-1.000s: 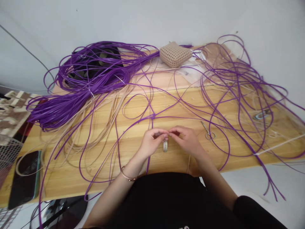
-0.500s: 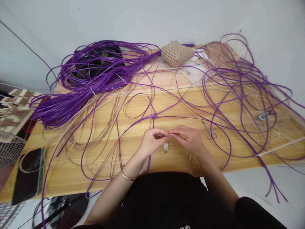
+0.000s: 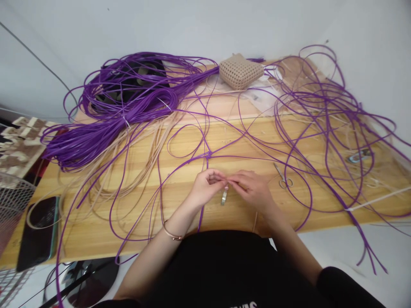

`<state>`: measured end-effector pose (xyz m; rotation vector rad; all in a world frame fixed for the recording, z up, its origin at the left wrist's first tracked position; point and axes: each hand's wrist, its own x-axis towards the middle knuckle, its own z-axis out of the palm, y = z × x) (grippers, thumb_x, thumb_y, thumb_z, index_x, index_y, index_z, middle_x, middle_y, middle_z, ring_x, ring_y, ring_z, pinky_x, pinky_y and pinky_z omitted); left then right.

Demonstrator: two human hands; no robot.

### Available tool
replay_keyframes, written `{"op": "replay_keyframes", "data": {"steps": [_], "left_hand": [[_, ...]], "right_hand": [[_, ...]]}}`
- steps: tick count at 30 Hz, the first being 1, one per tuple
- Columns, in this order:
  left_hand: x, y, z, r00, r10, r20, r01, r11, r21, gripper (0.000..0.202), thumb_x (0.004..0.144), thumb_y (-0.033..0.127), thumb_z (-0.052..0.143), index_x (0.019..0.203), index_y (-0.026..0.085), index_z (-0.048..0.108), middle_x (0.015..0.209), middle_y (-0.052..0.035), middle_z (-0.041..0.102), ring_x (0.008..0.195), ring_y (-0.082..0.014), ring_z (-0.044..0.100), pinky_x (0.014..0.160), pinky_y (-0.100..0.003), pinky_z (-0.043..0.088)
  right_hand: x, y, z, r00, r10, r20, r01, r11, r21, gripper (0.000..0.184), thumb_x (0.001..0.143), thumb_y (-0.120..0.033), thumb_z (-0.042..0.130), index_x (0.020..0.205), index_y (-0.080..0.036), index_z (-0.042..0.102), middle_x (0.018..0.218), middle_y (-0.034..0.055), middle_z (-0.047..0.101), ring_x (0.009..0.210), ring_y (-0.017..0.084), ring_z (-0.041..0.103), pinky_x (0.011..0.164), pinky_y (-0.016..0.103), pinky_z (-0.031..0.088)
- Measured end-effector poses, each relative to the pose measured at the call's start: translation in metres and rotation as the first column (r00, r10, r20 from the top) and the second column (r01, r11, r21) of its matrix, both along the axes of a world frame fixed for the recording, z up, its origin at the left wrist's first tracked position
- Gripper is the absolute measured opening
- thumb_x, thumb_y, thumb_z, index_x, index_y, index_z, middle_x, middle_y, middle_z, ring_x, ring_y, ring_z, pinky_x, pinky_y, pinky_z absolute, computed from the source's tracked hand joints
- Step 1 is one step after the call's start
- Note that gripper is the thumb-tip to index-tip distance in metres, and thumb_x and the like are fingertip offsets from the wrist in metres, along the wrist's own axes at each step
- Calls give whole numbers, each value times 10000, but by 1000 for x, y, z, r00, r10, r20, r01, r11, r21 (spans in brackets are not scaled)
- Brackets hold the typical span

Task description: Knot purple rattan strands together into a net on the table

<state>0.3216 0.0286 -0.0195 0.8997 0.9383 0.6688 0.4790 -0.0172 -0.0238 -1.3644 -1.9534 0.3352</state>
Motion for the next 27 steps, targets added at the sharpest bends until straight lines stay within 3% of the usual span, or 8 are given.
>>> {"op": "replay_keyframes", "data": {"steps": [3,5,9,12,15,20,23,27], "left_hand": [[-3,2,-1,998,-35,50,40,994,-103,186,623,140,707,755,102,582,621,-28,656,565,-118,627,492,-181,445],[-4,2,-2,998,-31,55,38,993,-113,223,608,154,732,756,99,574,609,-28,653,553,-114,621,485,-177,444],[-4,2,-4,1000,25,15,-24,999,-46,251,585,128,743,766,104,570,626,-13,645,549,-107,617,465,-167,452],[-2,1,-3,997,56,-60,-55,998,32,214,606,109,716,759,112,566,660,-4,633,547,-107,618,439,-166,456],[0,-2,-1,992,54,-116,-44,995,88,172,640,112,691,757,112,565,684,-17,635,574,-118,632,441,-167,457],[1,-3,-4,997,27,-77,-22,998,65,186,652,124,684,800,117,570,708,-31,650,640,-133,644,495,-185,466],[0,-3,-10,999,8,-49,-5,998,58,193,640,108,691,801,110,584,750,-40,659,701,-125,637,614,-220,491],[2,-5,-14,991,-91,-94,98,992,77,306,601,118,740,874,109,602,831,-62,662,757,-132,618,715,-272,479]], "right_hand": [[0,-2,-8,989,-35,142,4,978,209,195,887,-197,512,861,-179,704,815,54,695,743,154,632,671,276,485],[-1,-3,-9,984,-36,174,-12,964,266,177,879,-189,531,842,-185,704,792,43,690,716,146,622,645,267,475],[-2,-6,-4,999,31,-28,-29,997,75,144,850,-210,584,941,-162,685,867,59,680,749,135,622,667,251,498],[-4,-6,-1,973,-65,-223,28,986,-164,160,831,-241,606,943,-150,676,826,48,674,673,111,607,601,222,495],[-6,-6,-1,946,-169,-275,90,956,-280,101,811,-228,612,824,-158,684,733,22,674,600,100,587,541,207,468],[-5,-7,-4,949,-185,-255,126,965,-231,61,790,-173,609,771,-150,661,708,17,663,600,96,584,540,194,463],[-4,-7,-6,953,-159,-257,117,978,-172,51,801,-158,600,773,-150,642,693,7,639,587,83,567,525,180,456],[-4,-7,-11,951,-159,-264,136,985,-104,38,808,-141,601,797,-160,633,709,1,630,612,79,569,536,178,460]]}}
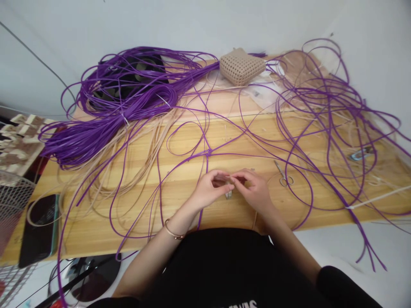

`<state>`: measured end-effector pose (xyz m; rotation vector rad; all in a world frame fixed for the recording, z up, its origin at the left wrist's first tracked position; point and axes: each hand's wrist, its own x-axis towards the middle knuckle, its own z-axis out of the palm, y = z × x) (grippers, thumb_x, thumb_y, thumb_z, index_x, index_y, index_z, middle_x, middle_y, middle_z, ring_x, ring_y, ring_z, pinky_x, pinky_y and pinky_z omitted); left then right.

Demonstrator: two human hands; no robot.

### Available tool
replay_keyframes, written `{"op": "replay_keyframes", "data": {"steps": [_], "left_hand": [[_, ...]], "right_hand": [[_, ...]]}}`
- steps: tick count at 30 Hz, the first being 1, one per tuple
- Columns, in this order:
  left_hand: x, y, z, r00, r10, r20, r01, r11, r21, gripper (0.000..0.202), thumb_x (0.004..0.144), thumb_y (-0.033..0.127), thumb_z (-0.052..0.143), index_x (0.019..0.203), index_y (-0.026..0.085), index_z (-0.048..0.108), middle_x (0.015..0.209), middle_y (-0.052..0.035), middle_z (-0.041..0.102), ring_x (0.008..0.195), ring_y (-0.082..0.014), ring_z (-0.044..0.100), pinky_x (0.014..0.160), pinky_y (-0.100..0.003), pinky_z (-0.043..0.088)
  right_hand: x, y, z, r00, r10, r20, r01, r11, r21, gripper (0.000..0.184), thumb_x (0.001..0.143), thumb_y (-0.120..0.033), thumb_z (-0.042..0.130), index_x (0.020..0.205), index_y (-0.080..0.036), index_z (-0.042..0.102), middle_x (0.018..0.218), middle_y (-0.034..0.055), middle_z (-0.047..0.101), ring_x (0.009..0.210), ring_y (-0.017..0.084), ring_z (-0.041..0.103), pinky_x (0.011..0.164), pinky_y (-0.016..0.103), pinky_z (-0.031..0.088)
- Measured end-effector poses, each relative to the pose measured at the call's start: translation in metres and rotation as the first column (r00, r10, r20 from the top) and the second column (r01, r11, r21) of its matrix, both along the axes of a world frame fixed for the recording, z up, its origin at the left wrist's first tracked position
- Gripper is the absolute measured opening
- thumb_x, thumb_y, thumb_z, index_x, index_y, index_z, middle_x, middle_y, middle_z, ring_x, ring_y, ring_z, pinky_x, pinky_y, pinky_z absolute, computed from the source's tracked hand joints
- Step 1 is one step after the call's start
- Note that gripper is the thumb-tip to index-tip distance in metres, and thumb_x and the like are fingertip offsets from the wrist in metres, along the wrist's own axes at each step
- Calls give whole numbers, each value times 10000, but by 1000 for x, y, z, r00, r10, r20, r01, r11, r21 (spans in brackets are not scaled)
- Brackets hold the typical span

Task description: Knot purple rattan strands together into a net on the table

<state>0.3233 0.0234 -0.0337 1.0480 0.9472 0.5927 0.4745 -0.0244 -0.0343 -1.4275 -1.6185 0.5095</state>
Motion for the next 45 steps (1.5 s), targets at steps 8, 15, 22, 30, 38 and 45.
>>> {"op": "replay_keyframes", "data": {"steps": [8,15,22,30,38,45], "left_hand": [[-3,-3,11,994,-66,82,78,987,-143,314,537,124,785,806,104,623,777,-31,643,694,-101,586,704,-265,460],[-4,-7,28,995,4,98,21,968,-251,257,629,318,739,757,114,649,682,-32,659,605,-118,600,589,-233,459],[0,-9,38,997,0,71,12,986,-167,194,694,315,641,675,123,621,630,-37,658,560,-133,600,556,-236,455],[-3,-15,48,999,-13,33,9,994,109,155,741,281,621,687,136,616,607,-14,623,522,-87,523,493,-191,397],[-5,-19,54,999,-36,-36,43,976,213,174,782,287,581,706,135,619,558,14,546,472,-64,438,440,-179,337],[-8,-13,59,994,-36,106,45,996,-78,158,745,273,625,723,118,652,692,-49,678,610,-117,596,589,-221,451]], "right_hand": [[1,-5,-5,974,-57,221,0,968,250,57,839,-110,570,831,-157,602,744,25,647,669,106,592,597,224,484],[3,-14,4,879,-132,458,-88,899,429,90,822,-102,610,900,-144,623,810,48,686,737,134,630,684,255,513],[6,-21,19,887,-88,453,-127,897,424,144,797,-109,639,933,-159,644,862,49,691,760,138,639,672,255,513],[4,-19,40,998,53,-33,-52,998,35,84,841,-192,580,896,-172,640,778,32,665,673,116,614,563,226,504],[3,-15,48,993,113,-19,-113,993,34,33,814,-139,605,806,-170,609,708,2,625,630,93,565,572,219,473],[8,-14,47,936,-10,352,-123,928,353,102,820,-106,589,860,-197,615,777,24,665,715,133,617,651,275,506]]}}
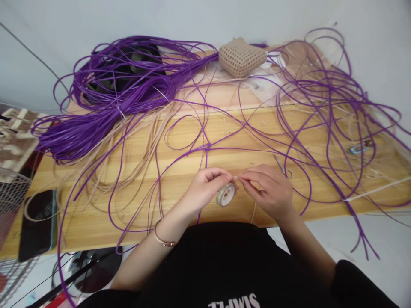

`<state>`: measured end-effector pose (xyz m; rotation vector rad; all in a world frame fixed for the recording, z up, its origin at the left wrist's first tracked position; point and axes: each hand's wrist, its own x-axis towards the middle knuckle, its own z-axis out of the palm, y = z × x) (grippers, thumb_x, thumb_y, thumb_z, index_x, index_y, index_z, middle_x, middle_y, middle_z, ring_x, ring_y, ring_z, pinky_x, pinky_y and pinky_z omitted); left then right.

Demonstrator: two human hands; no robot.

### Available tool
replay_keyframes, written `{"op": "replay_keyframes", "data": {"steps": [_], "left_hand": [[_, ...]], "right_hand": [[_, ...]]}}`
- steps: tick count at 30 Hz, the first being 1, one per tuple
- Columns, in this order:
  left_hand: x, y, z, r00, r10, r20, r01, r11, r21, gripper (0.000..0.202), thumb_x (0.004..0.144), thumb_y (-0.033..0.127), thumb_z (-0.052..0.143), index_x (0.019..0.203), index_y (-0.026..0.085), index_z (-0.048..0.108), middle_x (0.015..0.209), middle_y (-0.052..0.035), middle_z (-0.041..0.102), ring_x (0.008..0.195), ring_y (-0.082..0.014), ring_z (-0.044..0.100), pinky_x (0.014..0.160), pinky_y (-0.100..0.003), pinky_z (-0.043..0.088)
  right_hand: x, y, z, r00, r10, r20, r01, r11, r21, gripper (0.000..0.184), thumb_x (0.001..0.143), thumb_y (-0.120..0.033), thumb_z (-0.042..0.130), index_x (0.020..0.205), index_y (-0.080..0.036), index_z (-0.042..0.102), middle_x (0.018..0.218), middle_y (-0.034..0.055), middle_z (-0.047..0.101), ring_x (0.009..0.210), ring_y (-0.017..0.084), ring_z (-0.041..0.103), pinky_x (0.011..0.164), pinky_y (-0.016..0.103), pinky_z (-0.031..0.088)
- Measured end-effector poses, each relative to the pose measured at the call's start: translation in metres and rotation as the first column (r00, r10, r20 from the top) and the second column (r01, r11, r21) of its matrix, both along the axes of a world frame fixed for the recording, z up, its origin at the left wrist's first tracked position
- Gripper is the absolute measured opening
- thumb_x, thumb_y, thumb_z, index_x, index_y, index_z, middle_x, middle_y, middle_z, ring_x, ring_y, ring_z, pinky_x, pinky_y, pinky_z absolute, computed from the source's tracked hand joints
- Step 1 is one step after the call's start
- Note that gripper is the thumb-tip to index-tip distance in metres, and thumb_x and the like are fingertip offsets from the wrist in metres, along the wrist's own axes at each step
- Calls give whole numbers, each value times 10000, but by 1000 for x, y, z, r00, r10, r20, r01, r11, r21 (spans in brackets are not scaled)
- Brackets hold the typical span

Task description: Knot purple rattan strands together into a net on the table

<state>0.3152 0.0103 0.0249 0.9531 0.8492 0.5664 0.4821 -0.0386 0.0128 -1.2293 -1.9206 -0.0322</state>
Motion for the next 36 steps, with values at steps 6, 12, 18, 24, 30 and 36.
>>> {"op": "replay_keyframes", "data": {"steps": [6,12,18,24,30,36], "left_hand": [[-1,0,1,998,14,63,-10,998,-59,130,715,243,660,692,120,626,670,-40,677,616,-124,618,603,-226,470],[0,-2,2,999,43,-7,-42,993,107,110,736,230,646,699,131,615,663,-25,656,587,-97,579,560,-204,447],[1,-3,2,997,65,-42,-58,986,154,120,732,245,652,716,129,623,682,-30,663,595,-98,572,550,-201,435],[-2,0,2,999,35,16,-35,999,34,171,734,294,668,731,124,647,713,-42,686,609,-107,594,591,-216,459],[-2,-1,3,997,79,14,-80,992,102,125,721,239,680,725,130,619,680,-20,660,601,-93,582,578,-202,447],[0,-3,7,993,106,-48,-98,983,155,76,705,188,669,707,126,624,645,-7,634,553,-75,536,507,-184,398]], "right_hand": [[-1,-4,4,1000,14,18,-14,1000,6,141,803,-114,617,899,-215,634,809,20,677,713,133,624,644,268,511],[-4,-4,10,945,-11,-328,-115,925,-361,95,829,-207,593,914,-182,627,755,20,652,630,108,587,566,234,490],[-10,-1,9,959,-17,-282,-62,961,-271,68,809,-111,587,793,-171,613,686,4,639,601,95,573,552,222,464],[-14,-1,6,986,-41,-161,28,996,-83,109,809,-109,591,821,-198,652,751,14,682,686,126,634,630,253,506],[-12,-2,9,962,-44,-268,-23,970,-243,102,815,-158,603,898,-201,645,750,7,660,608,102,588,574,239,495],[-11,-1,12,937,-31,-348,-83,948,-308,48,813,-138,599,801,-177,625,695,5,636,614,102,581,559,231,475]]}}
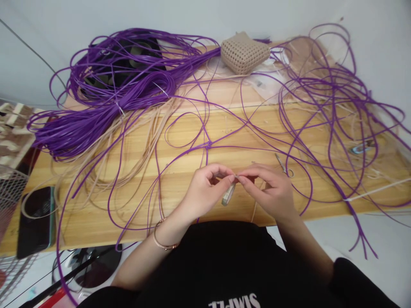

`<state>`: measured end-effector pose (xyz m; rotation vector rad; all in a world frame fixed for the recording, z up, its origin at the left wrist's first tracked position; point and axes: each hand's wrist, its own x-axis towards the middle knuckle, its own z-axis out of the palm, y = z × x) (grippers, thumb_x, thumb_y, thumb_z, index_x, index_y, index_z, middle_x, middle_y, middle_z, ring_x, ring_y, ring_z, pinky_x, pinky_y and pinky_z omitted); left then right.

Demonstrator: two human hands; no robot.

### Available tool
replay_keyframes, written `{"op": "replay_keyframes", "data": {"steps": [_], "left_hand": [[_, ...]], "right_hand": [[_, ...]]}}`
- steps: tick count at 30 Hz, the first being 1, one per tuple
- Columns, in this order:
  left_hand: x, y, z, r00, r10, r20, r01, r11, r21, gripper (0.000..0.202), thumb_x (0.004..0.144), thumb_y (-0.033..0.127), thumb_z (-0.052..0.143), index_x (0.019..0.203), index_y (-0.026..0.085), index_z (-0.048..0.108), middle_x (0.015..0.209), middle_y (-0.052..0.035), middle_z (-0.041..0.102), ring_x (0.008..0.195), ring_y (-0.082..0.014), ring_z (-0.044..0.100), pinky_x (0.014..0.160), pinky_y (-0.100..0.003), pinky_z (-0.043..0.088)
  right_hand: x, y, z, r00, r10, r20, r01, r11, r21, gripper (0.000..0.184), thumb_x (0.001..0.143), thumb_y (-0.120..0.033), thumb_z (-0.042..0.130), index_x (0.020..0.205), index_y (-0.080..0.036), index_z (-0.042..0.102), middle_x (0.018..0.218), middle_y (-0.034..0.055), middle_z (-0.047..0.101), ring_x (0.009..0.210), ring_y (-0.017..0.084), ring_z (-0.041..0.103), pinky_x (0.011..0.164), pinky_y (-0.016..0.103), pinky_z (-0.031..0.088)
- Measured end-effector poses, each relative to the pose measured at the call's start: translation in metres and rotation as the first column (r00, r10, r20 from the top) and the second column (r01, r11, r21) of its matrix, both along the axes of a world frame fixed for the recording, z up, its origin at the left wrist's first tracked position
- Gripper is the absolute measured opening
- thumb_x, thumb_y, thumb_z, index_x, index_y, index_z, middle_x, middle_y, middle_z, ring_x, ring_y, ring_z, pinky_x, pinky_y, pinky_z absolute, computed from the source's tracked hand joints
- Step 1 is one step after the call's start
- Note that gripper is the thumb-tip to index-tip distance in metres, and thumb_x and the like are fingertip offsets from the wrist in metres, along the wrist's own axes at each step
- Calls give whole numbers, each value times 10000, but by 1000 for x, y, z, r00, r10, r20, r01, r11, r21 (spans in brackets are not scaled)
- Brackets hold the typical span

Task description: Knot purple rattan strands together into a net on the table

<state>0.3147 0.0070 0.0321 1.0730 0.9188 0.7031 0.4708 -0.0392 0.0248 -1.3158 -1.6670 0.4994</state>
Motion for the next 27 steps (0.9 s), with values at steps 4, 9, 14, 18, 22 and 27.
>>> {"op": "replay_keyframes", "data": {"steps": [4,9,14,18,22,27], "left_hand": [[-3,2,2,998,-27,57,33,995,-97,83,695,196,678,716,123,646,676,-23,659,598,-92,574,552,-196,433],[-6,4,-2,979,-69,191,119,957,-266,111,704,241,678,720,132,670,668,-25,674,579,-99,593,527,-189,434],[-6,4,-2,984,-24,177,75,955,-288,112,659,223,707,679,127,652,641,-17,665,554,-95,580,518,-188,432],[-6,3,1,994,-34,100,49,988,-149,131,664,231,709,679,120,641,637,-18,649,553,-89,554,522,-197,434],[-5,3,3,998,-50,47,52,998,-37,103,679,204,696,682,120,638,613,-4,614,533,-72,514,516,-192,412],[-2,2,3,990,-82,115,95,989,-109,137,684,221,702,712,122,611,630,8,595,588,-80,537,587,-213,439]], "right_hand": [[-3,0,-1,1000,-13,22,11,998,62,66,808,-119,595,797,-181,612,669,-5,624,591,97,569,546,230,468],[-3,-1,-2,971,-84,222,22,963,268,99,814,-99,589,831,-194,609,729,15,665,655,122,615,598,249,503],[-1,-3,-1,919,-114,378,-55,912,406,148,795,-86,622,889,-200,633,796,24,691,703,129,640,644,245,522],[-1,-2,3,979,-17,203,-32,972,234,86,799,-132,629,875,-173,635,777,34,671,661,119,619,589,238,511],[-1,0,3,995,34,95,-47,990,134,44,802,-112,608,798,-156,608,665,12,615,569,88,547,519,211,452],[-2,0,-1,999,20,50,-27,991,128,76,793,-85,602,794,-160,590,682,5,610,585,82,536,545,210,451]]}}
